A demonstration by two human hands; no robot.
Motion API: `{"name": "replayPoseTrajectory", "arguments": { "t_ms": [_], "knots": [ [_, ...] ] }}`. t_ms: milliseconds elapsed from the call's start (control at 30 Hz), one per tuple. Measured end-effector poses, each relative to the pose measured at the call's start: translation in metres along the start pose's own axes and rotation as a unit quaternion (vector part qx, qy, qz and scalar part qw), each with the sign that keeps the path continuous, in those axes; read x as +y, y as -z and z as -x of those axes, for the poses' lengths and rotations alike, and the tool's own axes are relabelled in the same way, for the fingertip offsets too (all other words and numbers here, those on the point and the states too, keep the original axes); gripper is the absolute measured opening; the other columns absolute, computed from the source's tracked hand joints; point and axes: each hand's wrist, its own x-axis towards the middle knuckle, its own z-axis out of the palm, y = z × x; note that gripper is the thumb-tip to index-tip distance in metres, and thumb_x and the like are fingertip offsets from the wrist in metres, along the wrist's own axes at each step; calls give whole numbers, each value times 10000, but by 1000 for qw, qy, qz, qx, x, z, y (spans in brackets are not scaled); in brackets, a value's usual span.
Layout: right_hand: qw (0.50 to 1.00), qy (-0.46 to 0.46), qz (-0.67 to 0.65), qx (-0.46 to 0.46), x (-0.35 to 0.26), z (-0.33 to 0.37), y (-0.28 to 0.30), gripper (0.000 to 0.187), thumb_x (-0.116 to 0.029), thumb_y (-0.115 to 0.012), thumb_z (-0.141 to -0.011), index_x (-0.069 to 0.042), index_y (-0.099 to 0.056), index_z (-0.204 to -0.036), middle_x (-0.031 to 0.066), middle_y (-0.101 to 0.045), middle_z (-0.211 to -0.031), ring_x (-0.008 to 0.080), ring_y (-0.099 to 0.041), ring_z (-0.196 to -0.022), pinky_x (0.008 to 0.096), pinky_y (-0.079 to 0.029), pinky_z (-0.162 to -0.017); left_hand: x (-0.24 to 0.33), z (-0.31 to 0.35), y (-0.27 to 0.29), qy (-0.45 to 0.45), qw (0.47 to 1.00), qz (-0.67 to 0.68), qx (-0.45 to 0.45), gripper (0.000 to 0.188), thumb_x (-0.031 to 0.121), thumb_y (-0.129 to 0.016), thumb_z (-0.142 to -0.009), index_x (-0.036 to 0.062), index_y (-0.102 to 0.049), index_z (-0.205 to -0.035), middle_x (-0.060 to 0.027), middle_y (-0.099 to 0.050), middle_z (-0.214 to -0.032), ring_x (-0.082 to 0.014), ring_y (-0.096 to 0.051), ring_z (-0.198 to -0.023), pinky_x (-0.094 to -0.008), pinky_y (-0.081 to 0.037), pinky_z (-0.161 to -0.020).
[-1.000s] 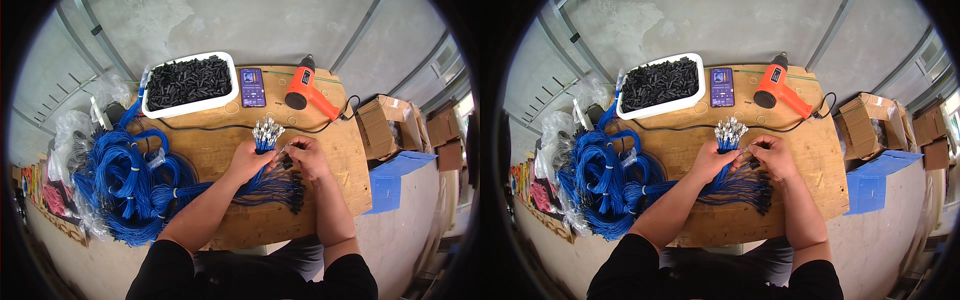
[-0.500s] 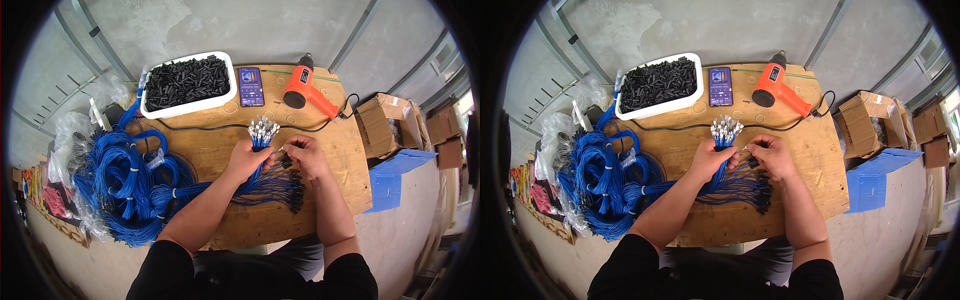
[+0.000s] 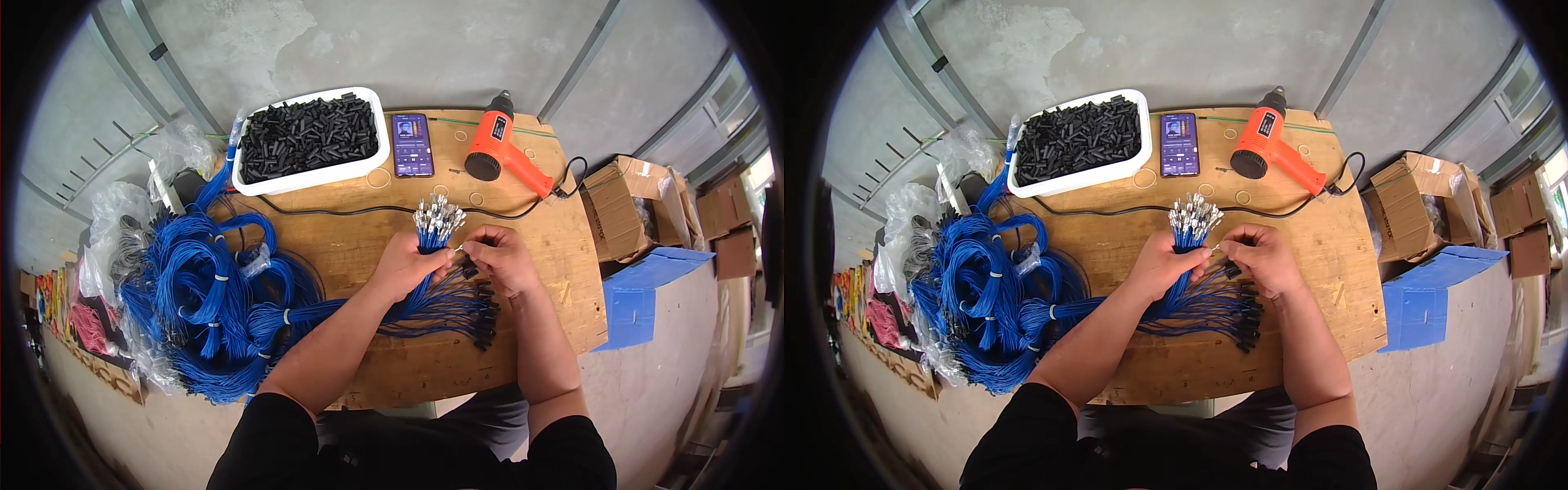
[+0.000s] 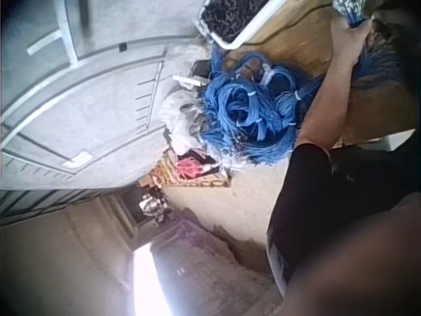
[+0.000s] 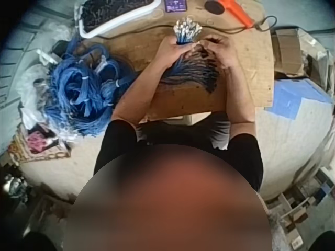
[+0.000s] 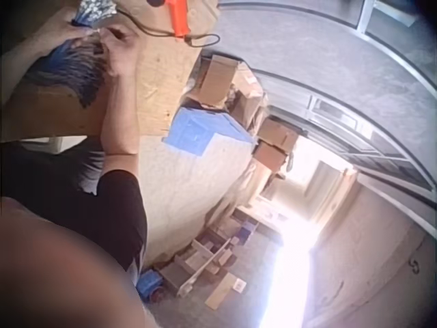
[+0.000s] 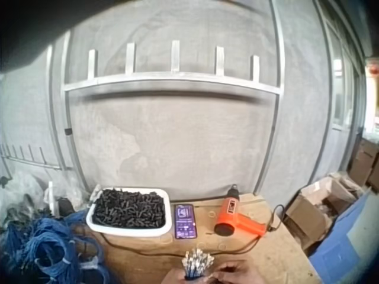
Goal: Attaching small black sleeves to the ends of blue wires in a bundle.
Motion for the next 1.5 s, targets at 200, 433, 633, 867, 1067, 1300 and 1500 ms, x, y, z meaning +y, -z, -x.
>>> {"name": "replayPoseTrajectory", "arguments": {
  "t_ms": [200, 433, 633, 867, 1067, 1300, 1500],
  "knots": [
    [987, -44, -156, -11, -8, -2, 5, 203, -117, -624, -936, 25, -621, -1082, 39, -609, -857, 72, -488, -649, 199, -336, -493, -2, -1, 0, -5, 1000, -11, 13, 155, 102, -690, -917, -45, -655, -951, -76, -656, -785, -114, -600, -640, -266, -497, -565],
    [957, -22, -288, 32, 0, -13, 21, 285, -70, -454, -1004, 46, -539, -1250, 88, -601, -1022, 112, -503, -758, 208, -400, -580, -1, -2, 0, 11, 1000, -2, 14, 119, 69, -688, -923, -40, -651, -955, -78, -653, -789, -128, -604, -652, -273, -496, -564],
    [956, -18, -292, 2, -3, -10, 20, 280, -45, -417, -1031, 19, -524, -1281, 107, -607, -1008, 110, -461, -690, 198, -355, -520, 0, -1, 0, 12, 1000, 2, 11, 90, 64, -676, -927, -15, -633, -927, -70, -639, -774, -126, -593, -640, -275, -485, -560],
    [961, -15, -274, 15, 1, -10, 19, 207, -53, -462, -1026, 0, -563, -1199, 115, -636, -951, 91, -421, -596, 185, -310, -447, 2, 0, 0, 11, 1000, 27, 9, 89, 77, -672, -930, 4, -624, -914, -62, -632, -761, -123, -583, -629, -275, -468, -551],
    [966, -29, -256, 15, -5, -6, 15, 192, -77, -495, -1013, 4, -621, -1134, 67, -611, -858, 84, -438, -597, 178, -302, -447, 4, 0, -1, 9, 999, 42, 20, 113, 71, -669, -928, -24, -632, -878, -65, -632, -736, -114, -565, -602, -268, -465, -542],
    [973, -45, -224, -8, -7, -4, 10, 211, -67, -504, -983, -3, -602, -1158, 61, -604, -836, 86, -455, -612, 184, -309, -452, 4, 1, -1, 18, 998, 39, 35, 128, 82, -676, -927, -23, -630, -871, -65, -631, -727, -117, -570, -598, -269, -460, -533],
    [993, 4, -120, 14, 1, -6, 5, 166, -53, -589, -964, -20, -623, -1123, 73, -669, -852, 72, -464, -610, 181, -312, -470, 1, 0, 0, 9, 998, 41, 40, 131, 89, -683, -924, -17, -626, -871, -61, -630, -726, -120, -577, -595, -270, -459, -524]
  ]
}}
